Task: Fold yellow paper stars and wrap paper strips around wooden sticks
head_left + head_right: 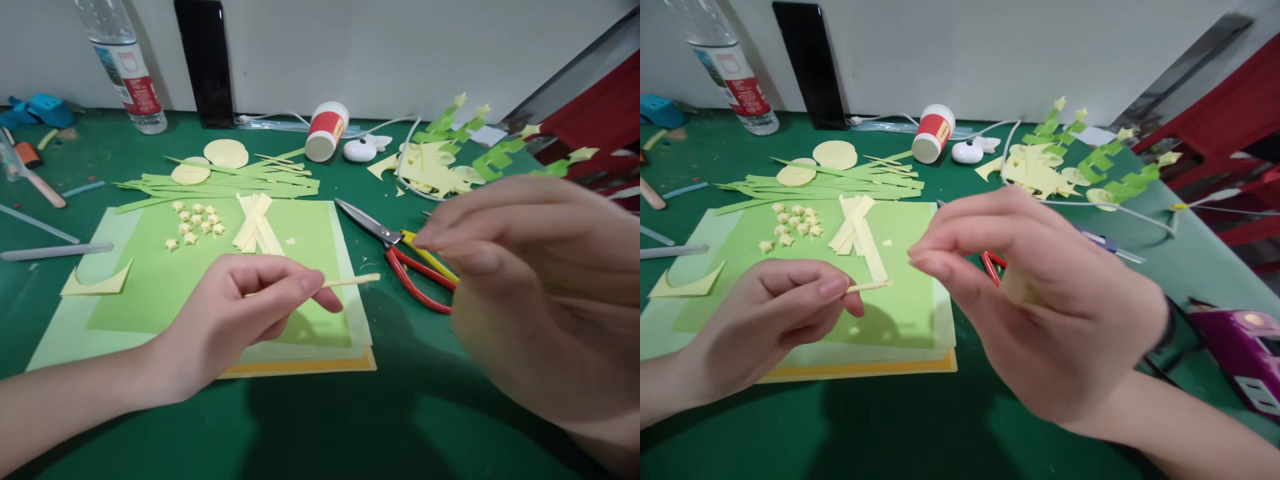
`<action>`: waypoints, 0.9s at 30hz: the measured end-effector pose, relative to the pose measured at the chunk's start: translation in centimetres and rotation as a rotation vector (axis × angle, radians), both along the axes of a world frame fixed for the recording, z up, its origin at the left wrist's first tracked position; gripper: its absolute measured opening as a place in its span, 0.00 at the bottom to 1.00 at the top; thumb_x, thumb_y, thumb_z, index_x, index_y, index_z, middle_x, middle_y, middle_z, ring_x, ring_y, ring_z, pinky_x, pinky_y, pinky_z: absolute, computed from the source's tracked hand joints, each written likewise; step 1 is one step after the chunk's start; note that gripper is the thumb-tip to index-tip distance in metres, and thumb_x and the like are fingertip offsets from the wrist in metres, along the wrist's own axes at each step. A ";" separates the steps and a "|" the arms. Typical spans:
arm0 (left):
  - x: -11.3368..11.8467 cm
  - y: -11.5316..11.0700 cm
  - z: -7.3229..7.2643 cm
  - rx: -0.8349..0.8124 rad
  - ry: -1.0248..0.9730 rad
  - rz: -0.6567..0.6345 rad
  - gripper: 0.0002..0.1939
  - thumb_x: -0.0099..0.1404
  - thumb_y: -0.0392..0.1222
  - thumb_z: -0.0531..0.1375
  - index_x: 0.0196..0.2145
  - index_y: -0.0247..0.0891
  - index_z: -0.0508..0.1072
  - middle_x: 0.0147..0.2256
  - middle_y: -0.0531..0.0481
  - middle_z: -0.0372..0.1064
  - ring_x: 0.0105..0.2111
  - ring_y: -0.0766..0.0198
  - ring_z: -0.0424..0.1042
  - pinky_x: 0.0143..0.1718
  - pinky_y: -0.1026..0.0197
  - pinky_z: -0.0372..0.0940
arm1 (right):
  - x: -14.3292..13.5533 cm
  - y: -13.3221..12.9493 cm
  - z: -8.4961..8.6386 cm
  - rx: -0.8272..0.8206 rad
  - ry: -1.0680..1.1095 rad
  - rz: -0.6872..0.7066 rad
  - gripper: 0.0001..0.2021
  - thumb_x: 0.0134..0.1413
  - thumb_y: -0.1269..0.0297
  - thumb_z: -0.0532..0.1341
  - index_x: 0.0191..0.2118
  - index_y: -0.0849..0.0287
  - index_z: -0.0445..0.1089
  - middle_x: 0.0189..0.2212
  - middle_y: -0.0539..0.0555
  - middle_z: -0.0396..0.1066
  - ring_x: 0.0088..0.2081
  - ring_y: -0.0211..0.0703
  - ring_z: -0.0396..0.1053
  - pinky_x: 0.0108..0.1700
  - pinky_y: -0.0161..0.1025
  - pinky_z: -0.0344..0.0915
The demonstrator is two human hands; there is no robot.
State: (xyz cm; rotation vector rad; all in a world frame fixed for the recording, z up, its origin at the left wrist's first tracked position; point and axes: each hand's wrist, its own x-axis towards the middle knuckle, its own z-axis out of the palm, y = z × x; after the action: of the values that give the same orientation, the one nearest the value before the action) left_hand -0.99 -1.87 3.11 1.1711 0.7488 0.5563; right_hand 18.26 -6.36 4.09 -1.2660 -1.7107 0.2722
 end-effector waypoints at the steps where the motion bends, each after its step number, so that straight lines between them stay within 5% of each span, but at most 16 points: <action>1: 0.0 0.0 0.0 0.003 0.000 0.000 0.12 0.62 0.43 0.55 0.26 0.41 0.75 0.14 0.58 0.43 0.14 0.76 0.43 0.16 0.67 0.38 | -0.4 0.2 -0.1 0.017 0.049 -0.035 0.04 0.53 0.67 0.58 0.29 0.50 0.64 0.29 0.45 0.68 0.35 0.37 0.65 0.37 0.36 0.62; 8: -0.3 -0.1 -0.2 0.055 0.014 0.019 0.12 0.63 0.42 0.54 0.27 0.41 0.75 0.14 0.58 0.44 0.15 0.75 0.43 0.16 0.68 0.39 | -0.8 1.5 0.0 -0.447 0.496 0.062 0.11 0.52 0.58 0.58 0.23 0.54 0.69 0.24 0.45 0.67 0.27 0.30 0.62 0.28 0.28 0.60; 16: 0.1 0.5 -1.5 0.140 0.162 0.087 0.12 0.61 0.45 0.55 0.28 0.38 0.75 0.14 0.59 0.44 0.16 0.74 0.44 0.17 0.66 0.39 | 0.0 3.1 -0.6 -0.630 0.713 0.216 0.08 0.48 0.64 0.62 0.22 0.58 0.70 0.24 0.48 0.63 0.25 0.29 0.57 0.26 0.27 0.59; 22: 0.7 1.1 -2.9 0.191 0.318 0.056 0.12 0.61 0.44 0.54 0.27 0.36 0.74 0.14 0.59 0.45 0.16 0.74 0.45 0.18 0.66 0.41 | 1.4 5.4 -1.5 -0.604 0.693 0.126 0.11 0.46 0.58 0.63 0.21 0.60 0.68 0.22 0.49 0.60 0.22 0.30 0.55 0.23 0.30 0.57; 27: 0.9 0.8 -3.6 0.225 0.396 -0.003 0.14 0.61 0.46 0.53 0.29 0.38 0.75 0.15 0.59 0.44 0.17 0.72 0.45 0.18 0.66 0.42 | 4.5 7.6 -1.4 -0.287 0.374 -0.130 0.12 0.53 0.59 0.56 0.23 0.59 0.64 0.22 0.49 0.63 0.19 0.29 0.56 0.22 0.32 0.55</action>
State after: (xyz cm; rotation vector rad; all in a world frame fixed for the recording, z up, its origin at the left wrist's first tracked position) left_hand -0.05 -1.03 -0.49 1.5157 1.0402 0.4165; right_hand 22.79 1.23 2.67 -1.4231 -1.2960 0.6518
